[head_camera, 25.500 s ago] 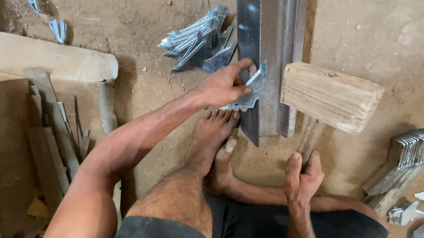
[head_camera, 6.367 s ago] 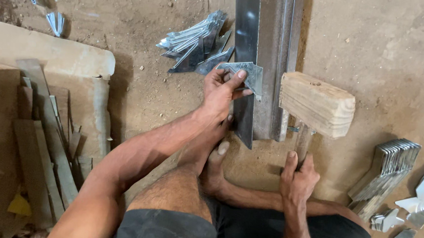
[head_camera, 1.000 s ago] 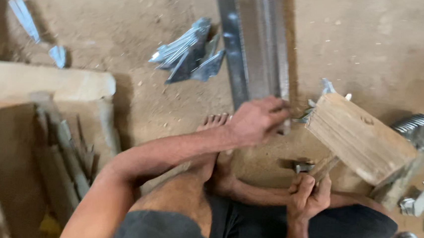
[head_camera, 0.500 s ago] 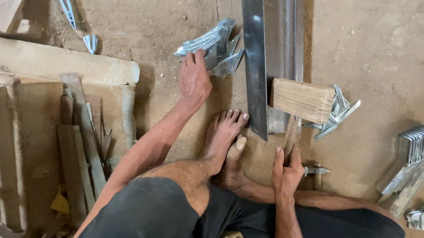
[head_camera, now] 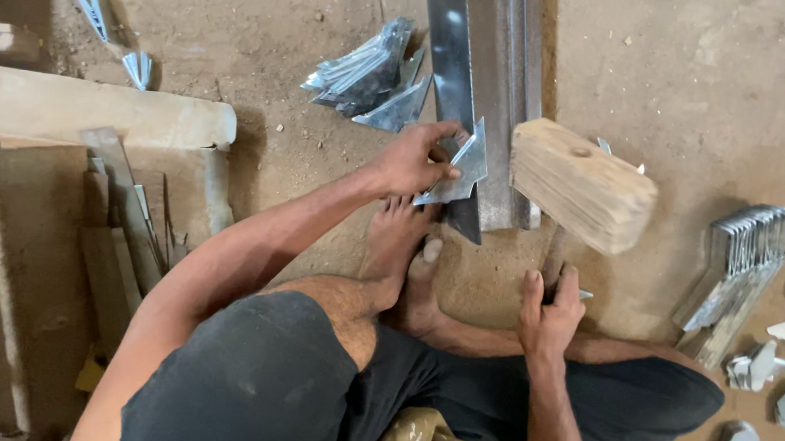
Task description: The person sits on the workshop floor and bends small galvanized metal pieces by hand against a steel angle bar, striking them with a wooden mallet to fold the flaps over. Finished pieces are set on a growing pile beside the work area, and the person repeats the process piece by piece.
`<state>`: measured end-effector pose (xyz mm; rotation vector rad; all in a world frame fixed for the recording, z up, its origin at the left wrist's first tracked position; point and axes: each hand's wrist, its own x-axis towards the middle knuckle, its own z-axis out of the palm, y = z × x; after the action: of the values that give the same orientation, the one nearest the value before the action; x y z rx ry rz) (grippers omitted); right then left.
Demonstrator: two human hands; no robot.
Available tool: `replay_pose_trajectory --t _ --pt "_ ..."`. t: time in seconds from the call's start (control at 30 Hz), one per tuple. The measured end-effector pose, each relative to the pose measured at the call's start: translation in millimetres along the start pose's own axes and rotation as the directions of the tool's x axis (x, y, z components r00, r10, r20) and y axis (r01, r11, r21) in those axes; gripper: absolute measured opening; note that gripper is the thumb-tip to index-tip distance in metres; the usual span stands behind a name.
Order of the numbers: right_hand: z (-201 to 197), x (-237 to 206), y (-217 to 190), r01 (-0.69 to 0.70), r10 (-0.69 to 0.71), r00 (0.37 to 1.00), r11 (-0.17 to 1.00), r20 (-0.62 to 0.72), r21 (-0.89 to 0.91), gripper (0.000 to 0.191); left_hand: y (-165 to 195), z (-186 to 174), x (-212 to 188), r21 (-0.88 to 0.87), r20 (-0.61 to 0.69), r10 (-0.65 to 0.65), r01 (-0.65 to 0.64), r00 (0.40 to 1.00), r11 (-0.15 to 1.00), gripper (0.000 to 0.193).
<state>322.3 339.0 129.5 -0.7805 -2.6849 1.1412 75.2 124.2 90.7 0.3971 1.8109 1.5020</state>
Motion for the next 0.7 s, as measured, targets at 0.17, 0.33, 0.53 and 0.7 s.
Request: replay_pose_trajectory --t 0.17,0.33,0.53,0.7 --pt "-3.0 -4.2 3.6 -0.120 0.120 0.991 0.993 0.065 0.001 0.031 8.4 -0.7 4.6 0.077 0.046 -0.199 0.195 0.979 0.978 0.041" --pt "-2.8 -0.4 -3.0 -0.082 0.078 0.994 0.995 0.075 0.052 0.028 -2.4 0.6 4.4 0.002 0.050 -0.150 0.150 0.987 0.989 0.038" --pt "-30.1 11.9 -37.8 -0.049 0.045 0.998 0.995 0.050 0.092 0.028 -4.8 3.2 3.9 -0.029 0.046 -0.165 0.167 0.985 0.986 0.035" --pt "-31.5 11.7 -50.5 0.129 -0.127 0.992 0.974 -0.021 0.189 0.031 1.9 5.3 -0.8 0.032 0.007 -0.209 0.209 0.978 0.977 0.035"
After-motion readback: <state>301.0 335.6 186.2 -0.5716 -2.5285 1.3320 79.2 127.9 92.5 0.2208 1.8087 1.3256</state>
